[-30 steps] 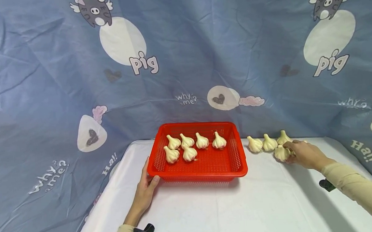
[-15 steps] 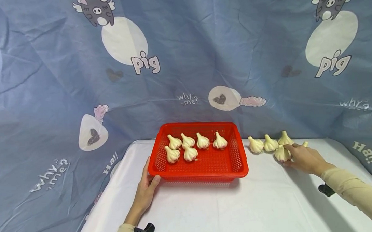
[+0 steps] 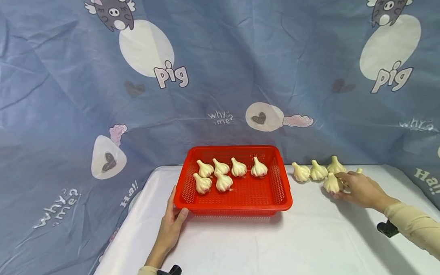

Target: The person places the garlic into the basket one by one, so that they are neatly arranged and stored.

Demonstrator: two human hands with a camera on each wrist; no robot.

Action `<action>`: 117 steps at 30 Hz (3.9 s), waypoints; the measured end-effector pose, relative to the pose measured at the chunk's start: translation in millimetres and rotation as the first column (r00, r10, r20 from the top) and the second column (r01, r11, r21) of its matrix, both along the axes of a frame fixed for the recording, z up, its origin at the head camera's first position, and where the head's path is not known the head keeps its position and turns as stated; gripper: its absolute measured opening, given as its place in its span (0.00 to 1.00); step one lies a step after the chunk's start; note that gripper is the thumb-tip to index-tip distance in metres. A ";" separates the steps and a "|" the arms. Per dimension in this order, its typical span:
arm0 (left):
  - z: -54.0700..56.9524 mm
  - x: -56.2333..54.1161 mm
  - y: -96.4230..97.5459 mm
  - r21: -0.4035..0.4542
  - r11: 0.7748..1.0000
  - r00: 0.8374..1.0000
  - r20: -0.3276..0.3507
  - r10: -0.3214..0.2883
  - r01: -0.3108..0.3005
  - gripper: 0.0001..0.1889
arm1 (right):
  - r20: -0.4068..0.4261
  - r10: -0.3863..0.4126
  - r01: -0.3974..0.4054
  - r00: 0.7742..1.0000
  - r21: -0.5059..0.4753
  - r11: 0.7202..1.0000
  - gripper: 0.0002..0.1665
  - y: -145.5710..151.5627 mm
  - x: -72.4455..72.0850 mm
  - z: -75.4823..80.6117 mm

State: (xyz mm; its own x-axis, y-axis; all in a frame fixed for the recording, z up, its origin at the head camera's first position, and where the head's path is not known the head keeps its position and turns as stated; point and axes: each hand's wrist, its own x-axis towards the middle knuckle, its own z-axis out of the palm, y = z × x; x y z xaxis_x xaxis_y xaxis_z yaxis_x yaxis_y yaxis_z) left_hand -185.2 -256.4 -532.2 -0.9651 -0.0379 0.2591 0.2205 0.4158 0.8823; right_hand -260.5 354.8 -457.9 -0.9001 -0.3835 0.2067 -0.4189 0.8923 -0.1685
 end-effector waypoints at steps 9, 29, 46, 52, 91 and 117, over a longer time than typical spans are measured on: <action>1.2 -0.1 -0.2 -0.014 1.000 1.000 -0.005 -0.002 0.002 0.43 | -0.012 -0.023 0.023 1.000 -0.065 0.998 0.41 -3.4 0.1 9.8; 0.9 0.5 0.3 -0.008 1.000 1.000 -0.015 -0.007 0.007 0.43 | -0.015 0.011 -0.014 1.000 -0.179 0.984 0.37 -25.6 3.0 31.2; 0.3 0.0 -0.6 -0.006 1.000 1.000 -0.007 -0.003 0.003 0.42 | 0.038 -0.021 0.032 0.999 -0.303 0.952 0.35 -77.3 -14.7 59.8; -0.5 -0.7 0.1 0.003 1.000 1.000 -0.004 -0.010 0.010 0.43 | 0.149 -0.019 0.075 0.989 -0.380 0.922 0.38 -102.6 -25.0 72.0; 0.3 -1.2 -1.9 0.004 1.000 1.000 0.000 -0.010 0.010 0.44 | 0.503 0.217 0.092 0.836 -0.518 0.850 0.40 -222.6 -74.8 75.2; 1.7 -4.8 -0.2 0.033 0.999 0.999 0.000 -0.034 0.034 0.43 | 0.458 0.243 -0.120 0.855 -0.280 0.953 0.37 -261.6 -91.3 36.6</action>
State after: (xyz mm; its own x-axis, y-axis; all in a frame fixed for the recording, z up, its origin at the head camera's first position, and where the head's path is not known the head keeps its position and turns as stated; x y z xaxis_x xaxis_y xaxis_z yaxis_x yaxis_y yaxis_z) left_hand -190.0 -256.6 -530.5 -0.9660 -0.0136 0.2582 0.2340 0.3791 0.8953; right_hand -351.8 93.2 -421.3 -0.8276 -0.5458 -0.1310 -0.3806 0.7172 -0.5838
